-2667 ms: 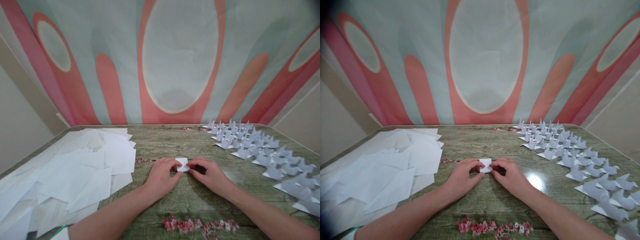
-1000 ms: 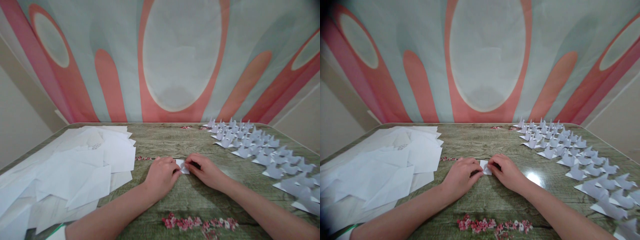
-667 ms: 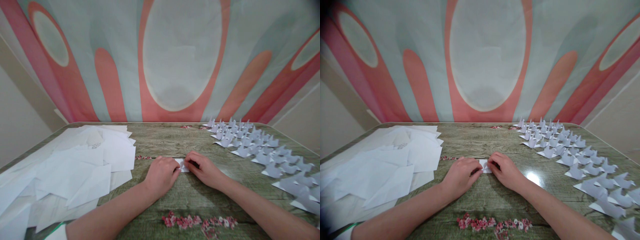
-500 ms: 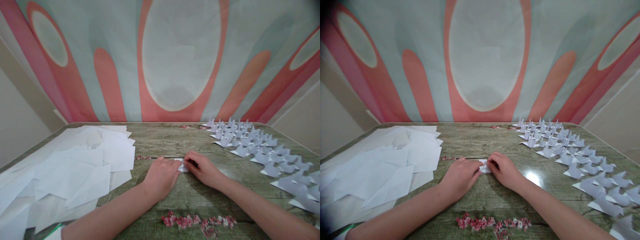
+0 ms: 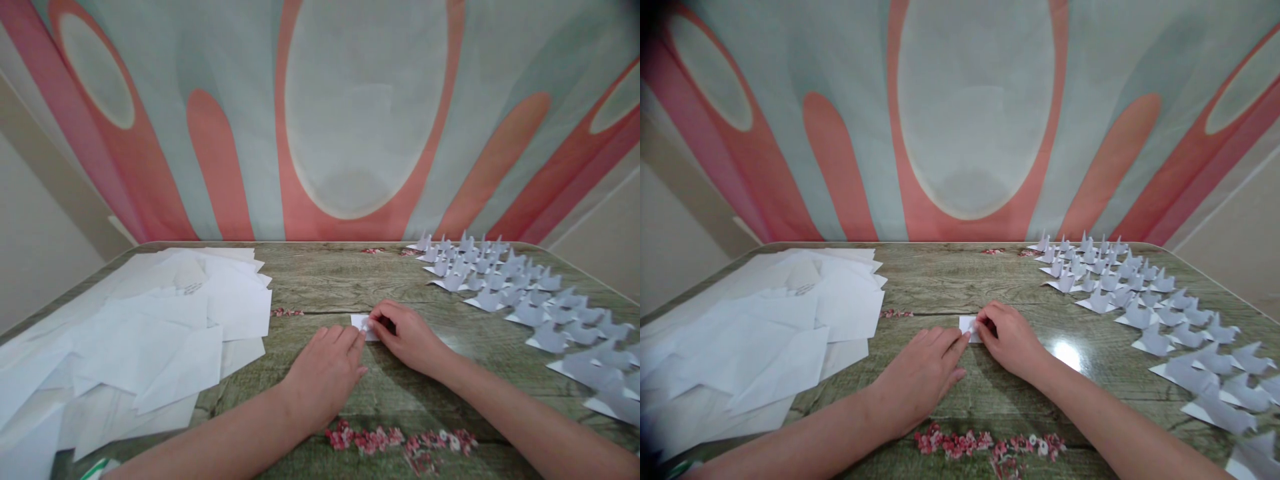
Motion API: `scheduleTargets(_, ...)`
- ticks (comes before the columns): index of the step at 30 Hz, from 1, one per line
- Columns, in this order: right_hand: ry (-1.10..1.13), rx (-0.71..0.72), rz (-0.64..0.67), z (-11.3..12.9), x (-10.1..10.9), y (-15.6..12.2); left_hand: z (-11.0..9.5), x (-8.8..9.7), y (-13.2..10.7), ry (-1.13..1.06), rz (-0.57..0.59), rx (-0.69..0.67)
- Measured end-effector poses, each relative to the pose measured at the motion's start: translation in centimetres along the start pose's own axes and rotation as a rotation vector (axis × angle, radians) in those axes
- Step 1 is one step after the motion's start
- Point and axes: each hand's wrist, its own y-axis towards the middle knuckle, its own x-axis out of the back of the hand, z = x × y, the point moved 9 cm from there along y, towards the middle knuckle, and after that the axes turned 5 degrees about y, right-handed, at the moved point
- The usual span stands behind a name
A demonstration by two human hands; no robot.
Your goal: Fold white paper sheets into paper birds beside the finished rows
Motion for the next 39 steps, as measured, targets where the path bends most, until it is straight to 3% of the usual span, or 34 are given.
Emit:
scheduleTargets(33,-0.097,-0.008,-0.044,0.0,-0.3,-0.3,0.6,-0.1,0.1,-0.032,0.029,0.029)
scheduleTargets(39,-0.101,-0.001,-0.051,0.1,-0.3,-0.3,0.4,0.4,-0.6,-0.074,0.001,-0.047)
